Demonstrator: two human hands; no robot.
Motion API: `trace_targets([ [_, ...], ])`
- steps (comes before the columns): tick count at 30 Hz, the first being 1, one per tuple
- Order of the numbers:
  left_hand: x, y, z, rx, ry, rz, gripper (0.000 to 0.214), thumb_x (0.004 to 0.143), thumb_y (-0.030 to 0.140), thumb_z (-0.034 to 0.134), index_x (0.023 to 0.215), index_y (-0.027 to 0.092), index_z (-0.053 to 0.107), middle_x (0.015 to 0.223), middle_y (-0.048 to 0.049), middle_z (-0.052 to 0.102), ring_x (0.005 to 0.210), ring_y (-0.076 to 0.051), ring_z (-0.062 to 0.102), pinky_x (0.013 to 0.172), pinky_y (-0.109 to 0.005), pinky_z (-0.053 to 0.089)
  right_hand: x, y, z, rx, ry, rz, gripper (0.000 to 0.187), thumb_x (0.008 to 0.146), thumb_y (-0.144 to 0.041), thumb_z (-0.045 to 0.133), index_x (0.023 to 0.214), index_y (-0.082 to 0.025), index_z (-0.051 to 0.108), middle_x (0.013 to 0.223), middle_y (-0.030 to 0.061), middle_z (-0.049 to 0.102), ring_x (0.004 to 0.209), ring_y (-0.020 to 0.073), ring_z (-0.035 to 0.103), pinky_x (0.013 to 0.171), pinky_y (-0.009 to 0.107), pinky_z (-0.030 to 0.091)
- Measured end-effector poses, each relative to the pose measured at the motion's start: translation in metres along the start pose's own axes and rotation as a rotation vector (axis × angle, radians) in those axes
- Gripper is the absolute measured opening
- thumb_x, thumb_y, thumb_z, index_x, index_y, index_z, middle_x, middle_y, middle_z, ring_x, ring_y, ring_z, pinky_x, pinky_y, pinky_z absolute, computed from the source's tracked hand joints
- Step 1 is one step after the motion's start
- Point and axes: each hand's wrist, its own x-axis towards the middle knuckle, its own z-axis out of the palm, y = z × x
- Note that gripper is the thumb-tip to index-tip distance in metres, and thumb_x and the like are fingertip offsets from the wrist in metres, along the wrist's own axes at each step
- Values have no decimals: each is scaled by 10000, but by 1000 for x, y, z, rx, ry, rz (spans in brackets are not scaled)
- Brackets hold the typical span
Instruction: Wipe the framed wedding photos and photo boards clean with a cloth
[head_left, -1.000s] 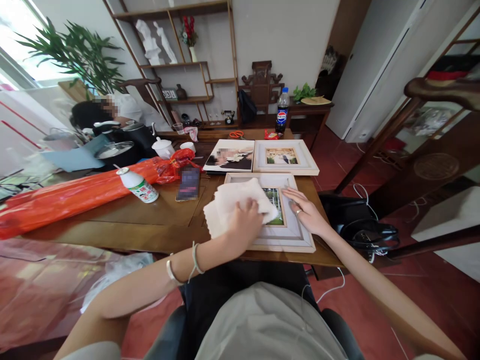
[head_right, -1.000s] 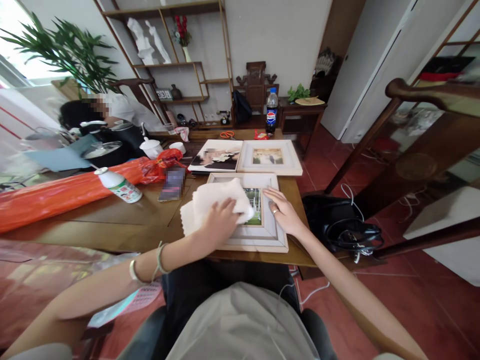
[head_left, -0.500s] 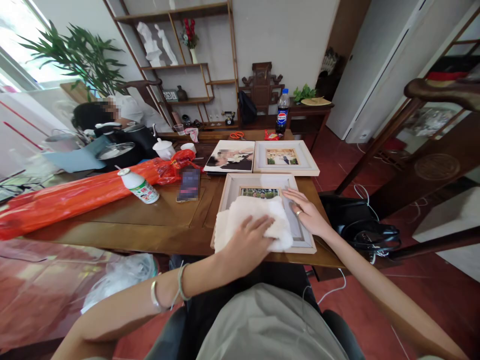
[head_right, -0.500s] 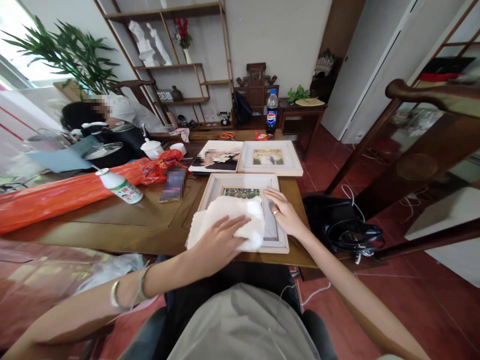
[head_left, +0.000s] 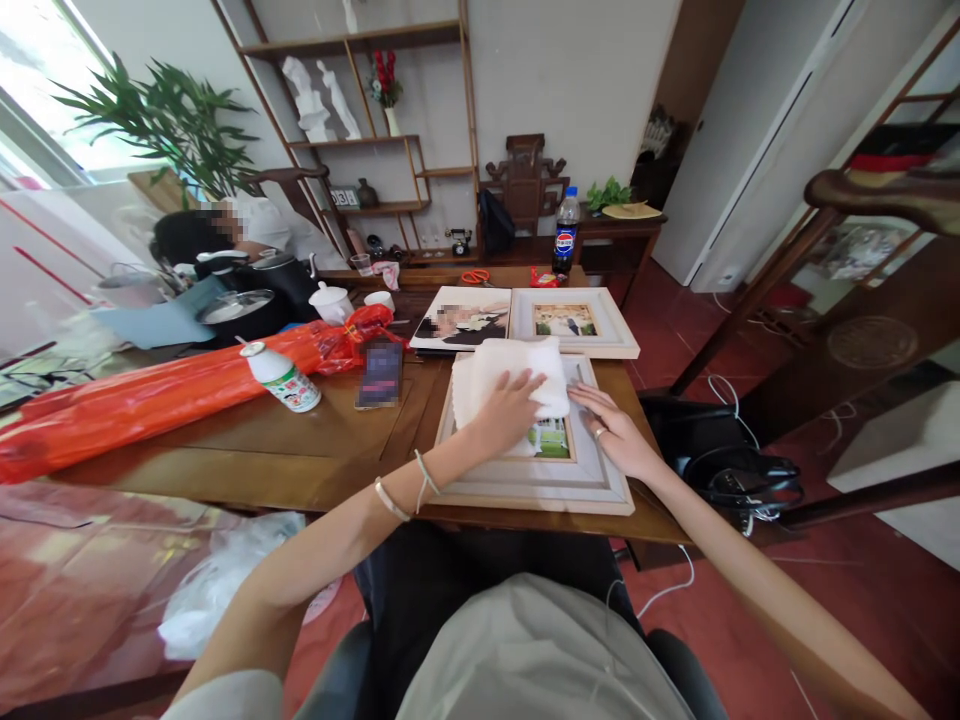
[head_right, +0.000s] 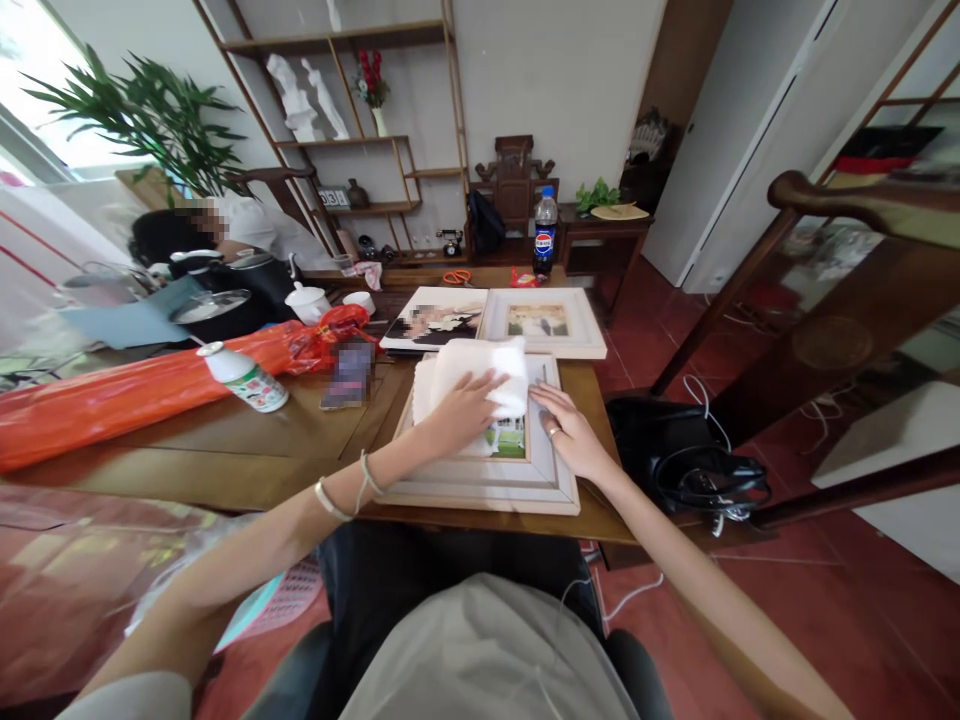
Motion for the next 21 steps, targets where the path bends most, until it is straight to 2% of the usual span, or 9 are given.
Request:
trace_targets([
  [2,-19,17,-10,-24,-31,47,240,945,219,488,1084,166,678,1459,-123,443,1331,-287,435,1052,-463,393,0,0,0,3,-1,-5,471,858,-129,445,1272,-291,601,1380,50,560,1352,252,430,1135,562,312],
  [4,-45,35,-23,-72,-36,159,237,945,250,496,1070,178,685,1418,-125,493,1274,-263,504,1019,-401,429,0,-1,0,10,-4,-14,477,854,-127,447,1272,-300,598,1378,41,562,1353,249,428,1138,562,308],
  [7,-77,57,-39,-133,-6,300,235,947,304,500,1032,216,701,1432,-79,488,1301,-227,478,1041,-347,411,1,-2,-2,17,-7,-25,489,844,-125,449,1272,-310,596,1369,31,570,1354,241,426,1145,558,298],
  [9,-86,64,-39,-147,10,289,230,939,337,519,1041,238,700,1457,-54,460,1322,-218,454,1061,-351,396,1,-3,-2,16,-15,-21,496,840,-123,447,1274,-313,594,1373,28,566,1358,238,421,1147,555,296],
  [11,-85,63,-31,-129,28,210,240,928,359,541,1079,249,690,1478,-62,429,1338,-237,436,1067,-390,391,1,-2,-3,11,-20,-11,497,842,-121,443,1275,-312,594,1378,28,562,1363,237,416,1149,552,294],
  [13,-77,53,-18,-93,40,126,273,923,392,546,1116,254,680,1495,-83,399,1355,-270,410,1064,-443,387,1,-1,-2,5,-17,-3,481,852,-129,440,1273,-302,598,1380,38,559,1362,238,417,1150,552,293],
  [15,-67,34,-7,-53,32,76,275,928,366,542,1141,251,672,1507,-93,374,1369,-280,386,1069,-470,377,0,0,-1,1,-2,2,458,865,-149,447,1272,-292,599,1376,47,561,1357,241,423,1149,555,292],
  [19,-52,-21,8,30,38,-38,286,903,199,543,1158,239,666,1527,-77,342,1390,-277,351,1112,-494,315,0,1,0,10,10,9,445,878,-158,446,1271,-303,596,1374,37,564,1360,232,419,1152,556,287],
  [21,-46,-44,12,54,71,-95,306,890,176,541,1169,214,660,1537,-83,321,1404,-287,322,1124,-503,293,0,0,0,14,4,16,444,884,-155,437,1268,-309,597,1378,32,561,1360,227,418,1152,556,287],
])
